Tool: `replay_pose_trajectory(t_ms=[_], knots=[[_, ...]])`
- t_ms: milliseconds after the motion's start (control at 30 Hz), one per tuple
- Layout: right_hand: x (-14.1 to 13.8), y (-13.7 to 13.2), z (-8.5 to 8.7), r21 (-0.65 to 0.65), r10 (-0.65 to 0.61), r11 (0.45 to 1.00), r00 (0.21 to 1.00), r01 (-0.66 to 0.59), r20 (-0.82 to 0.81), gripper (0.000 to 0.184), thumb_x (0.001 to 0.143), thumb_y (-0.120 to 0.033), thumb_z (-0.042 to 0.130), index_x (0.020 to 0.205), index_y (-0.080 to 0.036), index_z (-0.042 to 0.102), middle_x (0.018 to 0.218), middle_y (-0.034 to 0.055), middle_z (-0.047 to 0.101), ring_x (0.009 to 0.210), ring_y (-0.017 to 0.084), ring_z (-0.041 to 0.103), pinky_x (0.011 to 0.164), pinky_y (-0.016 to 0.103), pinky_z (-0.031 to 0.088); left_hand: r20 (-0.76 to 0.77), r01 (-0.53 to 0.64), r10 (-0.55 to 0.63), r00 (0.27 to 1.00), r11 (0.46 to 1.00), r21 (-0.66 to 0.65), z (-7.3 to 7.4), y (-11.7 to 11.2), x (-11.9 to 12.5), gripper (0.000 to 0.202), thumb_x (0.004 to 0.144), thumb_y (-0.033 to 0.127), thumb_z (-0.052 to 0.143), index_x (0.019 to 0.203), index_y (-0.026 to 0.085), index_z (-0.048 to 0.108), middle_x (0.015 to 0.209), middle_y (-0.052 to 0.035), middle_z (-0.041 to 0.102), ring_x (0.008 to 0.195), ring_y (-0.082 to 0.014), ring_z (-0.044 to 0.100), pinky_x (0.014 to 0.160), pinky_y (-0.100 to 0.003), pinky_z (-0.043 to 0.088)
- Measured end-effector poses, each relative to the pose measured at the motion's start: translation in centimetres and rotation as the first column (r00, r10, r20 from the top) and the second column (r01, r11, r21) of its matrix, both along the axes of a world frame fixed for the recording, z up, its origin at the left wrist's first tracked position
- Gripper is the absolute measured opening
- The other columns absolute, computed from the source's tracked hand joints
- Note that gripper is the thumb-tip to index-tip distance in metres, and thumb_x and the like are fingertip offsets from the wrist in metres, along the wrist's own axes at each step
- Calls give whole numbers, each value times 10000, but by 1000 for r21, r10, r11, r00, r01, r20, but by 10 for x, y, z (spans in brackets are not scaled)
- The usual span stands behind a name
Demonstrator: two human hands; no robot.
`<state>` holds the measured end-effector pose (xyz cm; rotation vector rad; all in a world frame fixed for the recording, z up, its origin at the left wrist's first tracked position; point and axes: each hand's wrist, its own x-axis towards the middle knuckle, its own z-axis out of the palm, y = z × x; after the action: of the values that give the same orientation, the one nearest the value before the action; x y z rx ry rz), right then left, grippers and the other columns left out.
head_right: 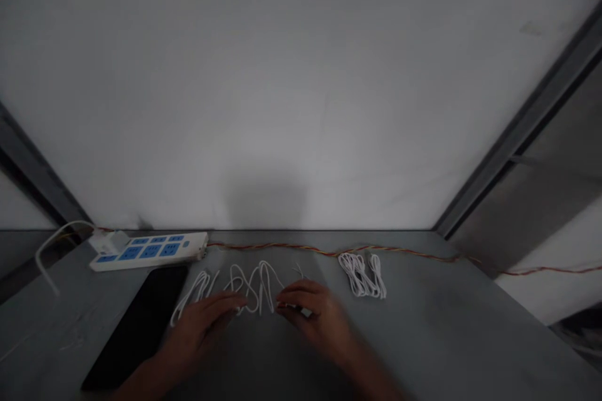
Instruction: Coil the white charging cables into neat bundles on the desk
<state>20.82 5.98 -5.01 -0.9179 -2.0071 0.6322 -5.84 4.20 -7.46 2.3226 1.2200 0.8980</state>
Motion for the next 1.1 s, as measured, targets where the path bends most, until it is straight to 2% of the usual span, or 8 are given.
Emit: replay_pose_trajectory(t_ms=[100, 200, 333, 500, 600, 700, 900, 1100], knots=[[0, -2, 2, -80, -28, 996, 999, 32, 45, 263, 918, -436, 583, 951, -228, 740, 917, 77, 750, 816, 190, 696, 686, 273, 544, 33, 6, -5, 999, 1000, -22, 4, -1, 2, 291, 984, 268, 427, 1163, 337, 647, 1157, 7, 719, 1043, -182, 670, 924, -303, 504], [0, -4, 5, -199, -96, 974, 993, 107, 66, 302, 969, -426, 470, 1033, -209, 670, 893, 67, 743, 753, 177, 685, 640, 259, 518, 136, -46, 63, 989, 991, -124, 11, -3, 7, 294, 1002, 330, 376, 1154, 286, 623, 996, -8, 736, 757, -145, 682, 748, -258, 529], [-1, 0, 8, -135, -250, 954, 959, 268, 135, 359, 979, -430, 403, 1074, -190, 653, 827, 62, 720, 759, 199, 669, 700, 299, 498, 230, -176, 236, 944, 952, -250, 19, -3, 12, 392, 1014, 426, 290, 1235, 226, 544, 721, 19, 650, 516, -132, 555, 529, -241, 444], [-1, 4, 7, -83, -325, 916, 847, 393, 421, 432, 821, -484, 650, 1099, -158, 704, 820, 93, 746, 756, 268, 681, 742, 366, 493, -70, -361, 355, 932, 909, -207, 26, 1, 14, 370, 931, 499, 450, 1047, 210, 650, 572, 32, 581, 540, -180, 584, 542, -272, 412], [-2, 2, 5, -30, -344, 895, 733, 445, 586, 522, 782, -494, 690, 1165, -139, 686, 999, 170, 753, 906, 351, 694, 825, 432, 485, -304, -414, 370, 878, 906, -93, 26, 2, 13, 305, 882, 469, 530, 943, 207, 675, 670, -28, 678, 641, -231, 655, 612, -308, 453], [-1, 0, 7, -12, -307, 897, 641, 442, 703, 442, 835, -490, 630, 1118, -158, 700, 1027, 180, 752, 942, 368, 701, 862, 464, 473, -434, -414, 361, 825, 910, -30, 26, 0, 13, 253, 872, 406, 543, 927, 199, 678, 828, -89, 742, 788, -283, 698, 665, -334, 480], [5, -2, 20, 61, -346, 856, 481, 513, 806, 418, 854, -536, 584, 969, -160, 727, 880, 176, 769, 889, 375, 717, 828, 468, 471, -486, -384, 305, 819, 921, -70, 26, -4, 11, 276, 831, 449, 583, 727, 221, 700, 710, -89, 734, 725, -310, 712, 628, -355, 487], [14, -3, 8, 88, -356, 868, 490, 488, 795, 337, 818, -528, 625, 773, -205, 712, 794, 139, 766, 806, 347, 723, 756, 425, 470, -412, -319, 275, 869, 947, -42, 18, -5, 10, 268, 802, 427, 613, 612, 252, 687, 614, -40, 710, 635, -267, 699, 565, -306, 456]])
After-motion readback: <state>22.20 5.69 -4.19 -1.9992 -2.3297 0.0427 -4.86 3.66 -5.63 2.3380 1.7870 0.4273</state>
